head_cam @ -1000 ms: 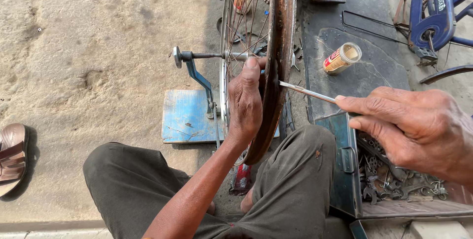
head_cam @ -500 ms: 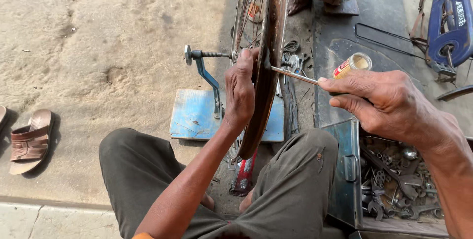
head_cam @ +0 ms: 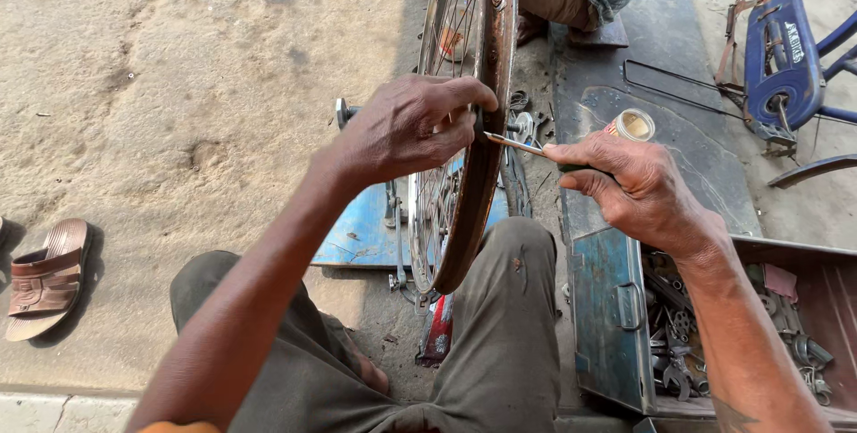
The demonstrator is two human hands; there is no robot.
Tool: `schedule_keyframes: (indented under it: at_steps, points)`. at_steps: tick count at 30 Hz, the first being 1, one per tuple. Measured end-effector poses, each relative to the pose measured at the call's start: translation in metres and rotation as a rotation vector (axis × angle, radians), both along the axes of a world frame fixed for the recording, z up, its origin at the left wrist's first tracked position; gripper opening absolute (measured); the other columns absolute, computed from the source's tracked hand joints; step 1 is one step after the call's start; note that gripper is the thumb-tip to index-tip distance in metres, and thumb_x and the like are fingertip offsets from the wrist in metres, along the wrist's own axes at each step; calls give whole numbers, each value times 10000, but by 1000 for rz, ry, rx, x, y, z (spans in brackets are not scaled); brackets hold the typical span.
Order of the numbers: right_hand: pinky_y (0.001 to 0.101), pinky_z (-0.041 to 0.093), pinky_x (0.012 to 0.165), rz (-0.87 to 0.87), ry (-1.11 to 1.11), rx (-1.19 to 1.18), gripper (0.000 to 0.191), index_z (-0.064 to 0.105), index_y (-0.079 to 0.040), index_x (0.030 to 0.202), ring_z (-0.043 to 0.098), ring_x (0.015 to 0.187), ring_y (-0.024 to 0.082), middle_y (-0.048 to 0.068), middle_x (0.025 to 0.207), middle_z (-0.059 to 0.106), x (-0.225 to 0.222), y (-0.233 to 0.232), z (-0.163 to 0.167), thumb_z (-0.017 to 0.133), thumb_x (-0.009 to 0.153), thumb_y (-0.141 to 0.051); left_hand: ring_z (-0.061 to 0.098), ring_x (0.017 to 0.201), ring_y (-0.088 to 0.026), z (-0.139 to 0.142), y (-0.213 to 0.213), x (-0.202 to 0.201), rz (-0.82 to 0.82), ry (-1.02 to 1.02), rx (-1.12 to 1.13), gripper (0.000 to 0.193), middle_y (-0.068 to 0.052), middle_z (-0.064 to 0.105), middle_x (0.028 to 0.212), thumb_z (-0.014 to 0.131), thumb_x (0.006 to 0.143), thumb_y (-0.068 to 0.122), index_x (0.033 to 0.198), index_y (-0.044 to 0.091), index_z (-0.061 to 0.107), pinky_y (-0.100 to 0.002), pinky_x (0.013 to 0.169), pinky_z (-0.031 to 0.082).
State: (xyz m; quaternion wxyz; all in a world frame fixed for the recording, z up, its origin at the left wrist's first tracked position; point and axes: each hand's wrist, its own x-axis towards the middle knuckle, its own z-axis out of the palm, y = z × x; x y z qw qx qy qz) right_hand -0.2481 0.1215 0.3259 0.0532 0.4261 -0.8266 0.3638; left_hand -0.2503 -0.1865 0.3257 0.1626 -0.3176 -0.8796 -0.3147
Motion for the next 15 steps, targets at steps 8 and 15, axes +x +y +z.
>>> schedule_keyframes:
  at_steps: [8,15]
  points:
    - [355,554,786,-196,69,129,279,699,-60,1142,715,890,219,95,993,733,28,-26,11,725,863,-54,587,561,-161,50,-2,-25,-276,-274,-416,165,-43,626,613,698,919,192,1073,136,723,-400,549,451]
    - [378,529,699,-429,301,231,163,726,-67,1103,686,780,236,101,923,724,38,-21,-1,722,946,-112,500,621,-130,43,20,-24,-164,-157,-738,131,-15,581,710,703,925,147,816,74,710,-320,507,452]
